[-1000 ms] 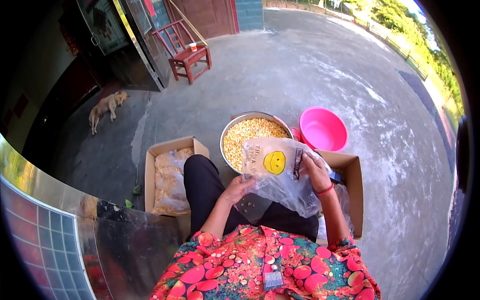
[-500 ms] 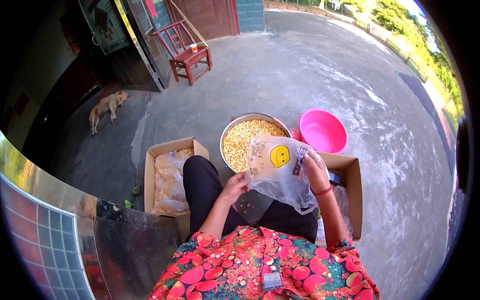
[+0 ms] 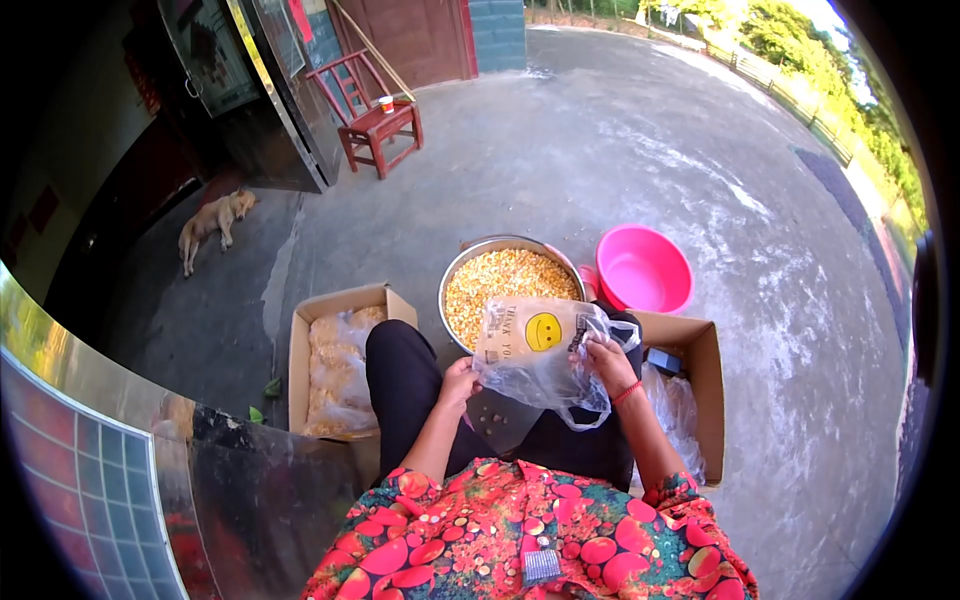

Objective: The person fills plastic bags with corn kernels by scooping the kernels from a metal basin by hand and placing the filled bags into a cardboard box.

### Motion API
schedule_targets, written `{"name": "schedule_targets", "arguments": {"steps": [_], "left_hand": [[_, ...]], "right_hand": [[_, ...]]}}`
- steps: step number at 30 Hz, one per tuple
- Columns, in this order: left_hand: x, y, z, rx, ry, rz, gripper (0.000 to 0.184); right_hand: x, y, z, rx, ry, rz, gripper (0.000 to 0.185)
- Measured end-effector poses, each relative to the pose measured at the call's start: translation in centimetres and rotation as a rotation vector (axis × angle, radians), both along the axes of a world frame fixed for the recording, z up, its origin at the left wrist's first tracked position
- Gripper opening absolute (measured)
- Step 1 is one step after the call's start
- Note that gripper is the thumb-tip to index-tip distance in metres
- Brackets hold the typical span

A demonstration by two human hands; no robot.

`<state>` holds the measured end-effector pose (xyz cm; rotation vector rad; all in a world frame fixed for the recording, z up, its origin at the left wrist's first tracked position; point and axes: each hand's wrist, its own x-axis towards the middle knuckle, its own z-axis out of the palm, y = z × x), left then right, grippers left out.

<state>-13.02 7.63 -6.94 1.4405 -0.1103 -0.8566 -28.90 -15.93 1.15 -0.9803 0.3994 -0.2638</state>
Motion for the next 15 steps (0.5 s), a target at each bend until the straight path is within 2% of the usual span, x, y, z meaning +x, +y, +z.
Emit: {"name": "schedule_targets", "arguments": {"steps": [2,3,6,7,9,11,12,13,15], "left_hand": [[-0.2,-0.5,0.7,-0.077,0.018,0.163,0.016],[-0.1,-0.8,0.5,-0.087,0.012,0.146,0.016],[0.1,-0.3,-0.9,-0.050,0.070,0.308,0.011],[0.3,-0.1,-1.0,-0.064,0.081,0.343,0.010],[0.5,-0.2,-0.9,-0.098,0.086,0.434,0.010],[0.3,-0.5,0.4,-0.268,0.123,0.446,0.012],[-0.6,-0.7,3.1,-0.312,0.168,0.404,0.015],[-0.6,-1.1,2.9,-0.316,0.169,0.391,0.015],[-0.5,-0.8,1.4,-0.246,0.103,0.214,0.014]], "right_hand": [[-0.4,-1.2,-2.1,0.051,0.014,-0.096,0.013],[-0.5,-0.8,-1.2,0.033,0.066,-0.111,0.012],[-0.1,-1.1,-2.3,0.018,-0.049,0.007,0.011],[-0.2,-1.1,-1.9,0.000,-0.022,0.076,0.012],[0.0,-0.5,-1.5,0.006,0.028,0.038,0.014],[0.3,-0.5,-2.2,-0.012,0.055,0.019,0.015],[0.0,-0.3,-1.1,-0.033,0.110,0.028,0.014],[0.1,-0.2,-1.6,0.017,0.072,0.027,0.012],[0.4,-1.0,-3.4,-0.065,0.042,0.075,0.011]]}}
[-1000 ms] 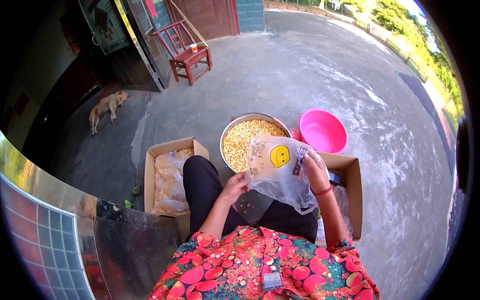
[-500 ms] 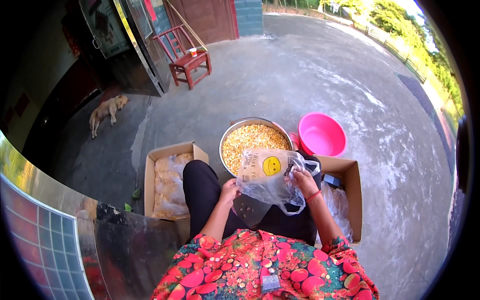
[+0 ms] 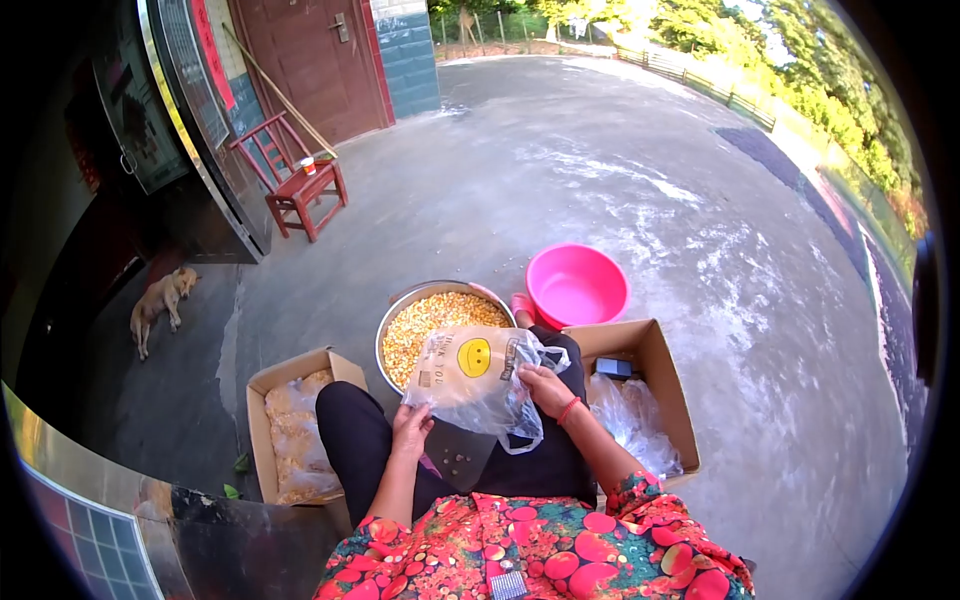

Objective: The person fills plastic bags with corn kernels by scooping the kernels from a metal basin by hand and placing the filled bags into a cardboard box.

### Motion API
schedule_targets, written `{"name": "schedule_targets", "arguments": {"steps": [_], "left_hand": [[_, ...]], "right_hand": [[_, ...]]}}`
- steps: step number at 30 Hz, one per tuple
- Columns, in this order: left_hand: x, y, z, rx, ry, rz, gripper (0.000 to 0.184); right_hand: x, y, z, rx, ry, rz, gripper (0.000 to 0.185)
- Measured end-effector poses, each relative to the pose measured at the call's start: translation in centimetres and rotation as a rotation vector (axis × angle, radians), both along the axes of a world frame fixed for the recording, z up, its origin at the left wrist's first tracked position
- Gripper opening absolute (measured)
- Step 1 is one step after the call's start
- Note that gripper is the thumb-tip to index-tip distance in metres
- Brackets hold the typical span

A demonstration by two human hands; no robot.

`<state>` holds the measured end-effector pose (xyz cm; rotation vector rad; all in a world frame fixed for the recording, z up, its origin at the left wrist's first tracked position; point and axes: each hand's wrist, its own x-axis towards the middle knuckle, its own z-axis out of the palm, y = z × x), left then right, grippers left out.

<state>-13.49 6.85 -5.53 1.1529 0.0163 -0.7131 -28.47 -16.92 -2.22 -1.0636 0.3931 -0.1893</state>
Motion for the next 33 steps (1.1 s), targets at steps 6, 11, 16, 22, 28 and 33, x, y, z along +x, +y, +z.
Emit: {"name": "schedule_targets", "arguments": {"steps": [6,11,16,22,28,33], "left_hand": [[0.8,0.4,-2.5,0.167,0.118,0.091,0.011],[1.0,0.6,-3.1,0.165,0.085,0.031,0.013],[0.6,0.3,-2.6,0.178,0.082,0.108,0.011],[0.6,0.4,-2.3,0.200,0.039,0.125,0.009],[0.9,0.4,-2.2,0.149,-0.011,0.252,0.023],[0.5,0.1,-1.2,0.178,-0.204,0.309,0.033]], "right_hand": [[-0.4,1.6,3.2,0.011,0.056,-0.027,0.010],[-0.1,1.1,2.0,-0.054,0.039,0.036,0.010],[-0.4,1.1,2.6,-0.148,0.019,0.097,0.012],[-0.8,0.8,2.8,0.103,0.004,0.086,0.012],[-0.2,0.5,1.9,0.190,-0.132,-0.141,0.014],[-0.4,0.7,2.6,0.232,-0.147,-0.213,0.016]]}}
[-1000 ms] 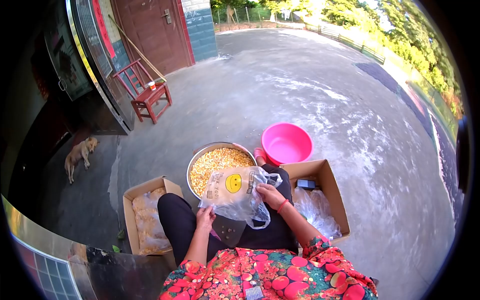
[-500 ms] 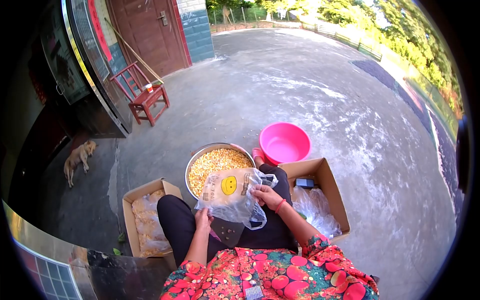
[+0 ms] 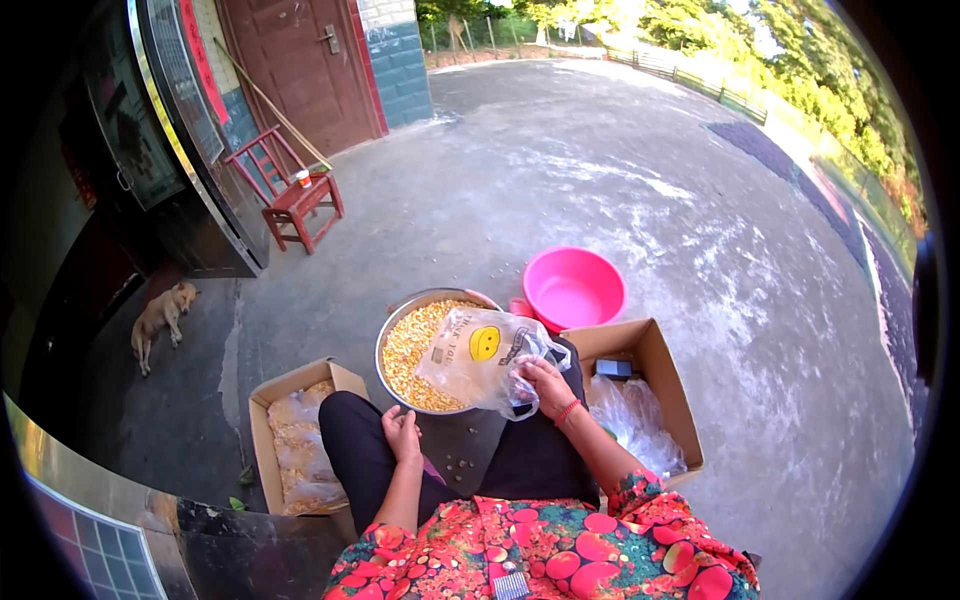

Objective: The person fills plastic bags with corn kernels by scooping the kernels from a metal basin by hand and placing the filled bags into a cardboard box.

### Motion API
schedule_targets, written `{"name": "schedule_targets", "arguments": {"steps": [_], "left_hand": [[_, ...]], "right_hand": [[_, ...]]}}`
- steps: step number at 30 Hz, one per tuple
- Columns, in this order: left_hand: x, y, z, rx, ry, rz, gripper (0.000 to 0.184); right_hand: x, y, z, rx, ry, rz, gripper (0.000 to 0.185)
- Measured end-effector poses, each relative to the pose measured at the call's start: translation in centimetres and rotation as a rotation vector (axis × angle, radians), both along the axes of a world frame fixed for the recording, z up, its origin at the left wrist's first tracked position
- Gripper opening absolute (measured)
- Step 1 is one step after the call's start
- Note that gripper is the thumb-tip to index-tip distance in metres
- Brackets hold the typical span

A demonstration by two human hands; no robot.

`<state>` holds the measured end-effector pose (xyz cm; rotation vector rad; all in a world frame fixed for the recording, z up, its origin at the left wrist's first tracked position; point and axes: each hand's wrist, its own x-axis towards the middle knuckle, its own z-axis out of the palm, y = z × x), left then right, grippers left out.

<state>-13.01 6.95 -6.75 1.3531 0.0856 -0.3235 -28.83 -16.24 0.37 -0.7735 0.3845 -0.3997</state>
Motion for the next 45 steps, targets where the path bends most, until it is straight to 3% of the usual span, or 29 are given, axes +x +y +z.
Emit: {"name": "schedule_targets", "arguments": {"steps": [2,7,10,11,13,14,16,17,20,21,23,25,27,29,31,34,35,36,40,42,43,45], "left_hand": [[-0.5,-0.5,1.0,-0.024,-0.207,-0.027,0.037],[-4.7,-3.5,5.1,-0.046,-0.435,-0.384,0.084],[-6.8,-5.0,7.0,0.135,-0.613,-0.563,0.104],[-7.1,-5.1,7.8,0.246,-0.834,-0.545,0.102],[-6.4,-5.6,5.9,0.235,-0.883,-0.541,0.081],[-6.3,-5.1,5.3,0.240,-0.880,-0.543,0.081],[-6.1,-3.9,5.9,0.462,-0.985,-0.416,0.055],[-5.5,-3.4,5.4,0.463,-0.984,-0.416,0.055],[-4.3,-2.5,4.3,0.265,-0.765,-0.427,0.026],[-4.3,-2.5,4.4,0.264,-0.766,-0.427,0.026],[-4.2,-2.6,4.7,-0.070,-0.278,-0.372,0.023],[-4.2,-2.5,5.3,-0.031,-0.315,-0.349,0.022],[-4.2,-2.4,5.7,-0.026,-0.288,-0.334,0.022],[-4.4,-2.4,6.6,-0.068,-0.250,-0.366,0.021],[-4.7,-2.4,7.5,-0.111,-0.213,-0.399,0.021],[-4.8,-2.2,8.2,-0.276,-0.061,-0.468,0.019],[-4.4,-1.7,8.2,-0.410,0.040,-0.591,0.020],[-4.1,-1.3,8.3,-0.546,0.142,-0.712,0.021],[-3.9,-0.9,8.9,-0.637,0.246,-0.789,0.028],[-4.8,-1.6,9.6,-0.063,-0.366,-0.639,0.038],[-4.9,-1.6,9.4,-0.063,-0.367,-0.639,0.038],[-5.2,-1.5,8.8,0.386,-0.639,-0.369,0.044]], "right_hand": [[0.2,0.0,0.0,0.006,0.011,0.001,0.018],[0.2,1.7,0.7,0.014,0.074,0.161,0.026],[1.5,5.1,2.2,-0.039,0.074,0.258,0.028],[1.9,5.9,2.2,-0.058,0.050,0.296,0.027],[2.9,6.6,0.8,-0.100,0.093,0.287,0.027],[2.8,6.5,0.4,-0.062,0.047,0.281,0.028],[2.5,6.4,1.2,-0.025,0.001,0.275,0.029],[2.0,6.1,1.8,-0.065,0.028,0.268,0.030],[0.9,5.1,2.7,-0.063,0.071,0.272,0.033],[0.7,5.0,3.0,-0.048,0.080,0.274,0.033],[0.5,4.9,3.4,-0.115,0.104,0.286,0.032],[0.4,5.3,4.0,-0.181,0.127,0.299,0.032],[0.4,6.7,5.1,-0.964,0.041,0.238,0.037],[0.1,8.1,9.0,-1.093,0.074,0.204,0.047],[0.5,8.4,9.5,-1.762,-0.052,-0.103,0.050],[0.3,8.1,7.7,-1.897,0.121,-0.066,0.047],[0.3,7.7,6.8,-1.995,0.220,-0.053,0.043],[0.2,7.2,6.1,-1.984,0.237,-0.088,0.034],[0.2,5.3,5.2,-1.907,0.119,-0.125,0.016],[0.0,4.9,5.1,-1.820,0.177,-0.078,0.011],[0.1,4.8,5.0,-1.731,0.233,-0.033,0.007],[0.2,4.7,5.1,-1.749,0.153,-0.124,0.008]]}}
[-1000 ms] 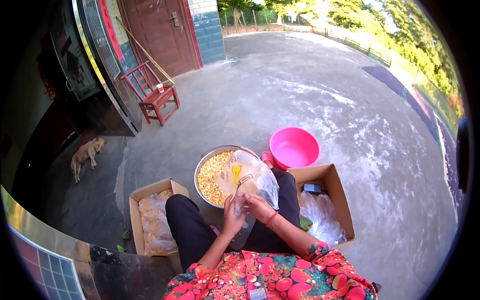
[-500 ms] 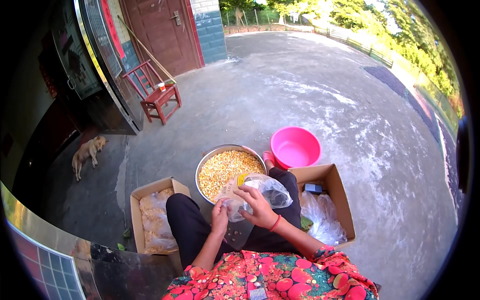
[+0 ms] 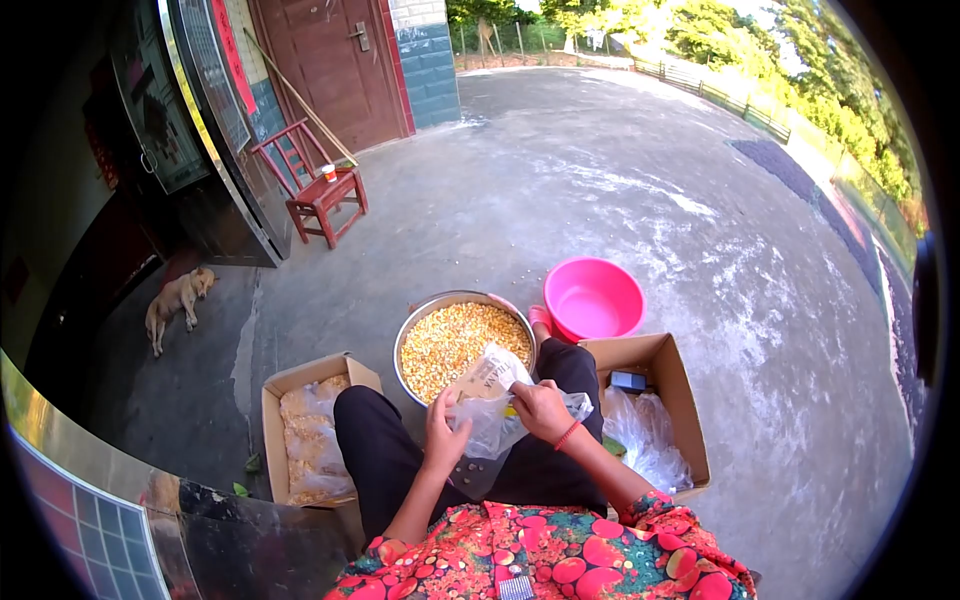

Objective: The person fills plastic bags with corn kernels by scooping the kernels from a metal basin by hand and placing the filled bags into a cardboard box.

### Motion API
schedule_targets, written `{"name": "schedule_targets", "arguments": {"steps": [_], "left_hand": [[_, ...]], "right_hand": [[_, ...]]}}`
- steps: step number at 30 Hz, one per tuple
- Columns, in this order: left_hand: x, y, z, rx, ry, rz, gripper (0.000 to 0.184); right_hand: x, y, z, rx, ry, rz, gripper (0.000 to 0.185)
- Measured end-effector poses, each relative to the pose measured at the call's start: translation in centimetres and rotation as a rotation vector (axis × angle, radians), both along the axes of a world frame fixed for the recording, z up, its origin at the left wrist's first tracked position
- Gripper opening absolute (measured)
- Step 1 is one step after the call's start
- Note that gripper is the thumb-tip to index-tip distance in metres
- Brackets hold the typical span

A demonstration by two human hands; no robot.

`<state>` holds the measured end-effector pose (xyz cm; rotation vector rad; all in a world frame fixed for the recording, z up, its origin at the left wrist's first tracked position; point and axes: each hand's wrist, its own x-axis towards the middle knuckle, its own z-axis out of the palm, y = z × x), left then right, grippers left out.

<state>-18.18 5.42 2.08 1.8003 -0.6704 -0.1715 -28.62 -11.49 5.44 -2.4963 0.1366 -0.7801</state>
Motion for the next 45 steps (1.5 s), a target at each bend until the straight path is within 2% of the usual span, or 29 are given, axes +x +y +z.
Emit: {"name": "schedule_targets", "arguments": {"steps": [1,2,4,6,8,10,12,14,16,17,18,20,23,24,26,27,29,30,32,33,34,35,36,38,39,40,42,43,45], "left_hand": [[-0.5,-0.1,1.8,-0.018,-0.253,0.067,0.047],[-0.9,-0.2,3.8,-0.019,-0.252,0.066,0.047],[-1.7,-0.3,6.8,0.039,-0.616,0.080,0.046],[-2.4,-0.6,5.6,-0.016,-0.549,0.007,0.045],[-3.6,-1.0,5.3,-0.019,-0.454,-0.185,0.045],[-4.0,-1.3,4.9,-0.009,-0.421,-0.205,0.046],[-3.6,-1.3,4.5,0.119,-0.601,-0.083,0.043],[-2.4,-0.7,3.2,0.174,-0.662,-0.062,0.042],[-1.1,0.1,1.8,0.331,-0.571,-0.175,0.044],[-0.7,0.2,1.2,0.332,-0.452,-0.227,0.046],[-1.0,0.1,1.6,0.333,-0.451,-0.227,0.046],[-2.1,-0.4,2.6,0.107,-0.216,-0.138,0.045],[-3.7,-1.3,5.1,0.002,-0.189,-0.111,0.046],[-3.5,-1.4,5.2,0.002,-0.189,-0.109,0.046],[-3.2,-1.8,5.3,0.010,-0.515,-0.061,0.041],[-2.9,-1.6,4.8,0.008,-0.516,-0.061,0.041],[-2.1,-0.9,2.9,0.232,-0.199,-0.215,0.032],[-1.8,-0.9,2.0,0.232,-0.199,-0.214,0.032],[-1.5,-0.8,0.2,0.053,-0.100,-0.149,0.021],[-1.2,-0.8,-0.3,0.054,-0.097,-0.147,0.021],[-0.7,-0.6,-0.8,0.011,0.064,-0.155,0.020],[-0.4,-0.5,-1.1,-0.032,0.224,-0.163,0.019],[-0.2,-0.4,-0.8,-0.033,0.223,-0.162,0.019],[-0.2,-0.4,0.2,-0.100,0.395,-0.159,0.019],[-0.1,-0.4,0.5,-0.139,0.482,-0.169,0.019],[-0.2,-0.5,1.1,-0.136,0.481,-0.172,0.019],[-0.4,-0.5,2.5,-0.414,0.641,-0.140,0.020],[0.3,0.0,2.3,-0.422,0.671,-0.145,0.021],[1.9,1.2,2.6,-0.493,0.803,-0.090,0.021]], "right_hand": [[-0.1,-0.1,0.1,-0.007,0.091,-0.020,0.009],[-0.2,-0.1,0.1,-0.014,0.183,-0.041,0.011],[-0.2,-0.2,0.1,0.030,0.180,-0.070,0.012],[-0.2,-0.1,0.1,0.074,0.179,-0.089,0.013],[-0.1,-0.3,0.0,0.122,0.198,-0.094,0.014],[-0.1,-0.6,0.2,0.158,0.176,-0.072,0.016],[-0.2,-0.8,0.5,0.193,0.156,-0.047,0.017],[-0.3,-0.8,0.9,0.347,0.142,0.046,0.020],[-0.3,-0.6,1.6,0.379,0.154,0.075,0.020],[-0.3,-0.6,1.7,0.409,0.166,0.102,0.021],[-0.3,-0.5,1.7,0.410,0.167,0.102,0.021],[-0.3,-0.4,1.7,0.382,0.212,0.101,0.022],[-0.4,-0.5,2.2,0.279,0.293,0.066,0.021],[-0.4,-0.4,2.2,0.278,0.293,0.068,0.021],[-0.5,-0.1,2.2,0.296,0.186,0.209,0.020],[-0.5,-0.1,2.3,0.300,0.189,0.216,0.019],[-0.7,0.1,3.3,0.282,0.168,0.205,0.018],[-0.8,0.2,3.8,0.266,0.150,0.196,0.017],[-1.0,0.3,4.4,0.290,0.222,0.116,0.013],[-1.1,0.5,5.2,0.084,0.147,0.010,0.013],[-1.2,0.7,5.8,-0.123,0.069,-0.096,0.015],[-0.9,1.0,6.2,-0.154,-0.066,-0.062,0.023],[-0.9,1.8,7.9,-0.165,-0.158,-0.006,0.022],[-1.1,3.3,9.0,-0.012,-0.114,0.200,0.017],[-1.1,3.8,8.6,0.035,-0.037,0.343,0.016],[-1.1,4.7,8.3,0.057,-0.008,0.384,0.010],[-0.2,4.8,3.9,-0.173,0.032,0.287,0.014],[-0.3,4.6,3.2,-0.174,0.033,0.292,0.014],[-1.0,3.9,2.1,-0.259,0.678,0.332,0.019]]}}
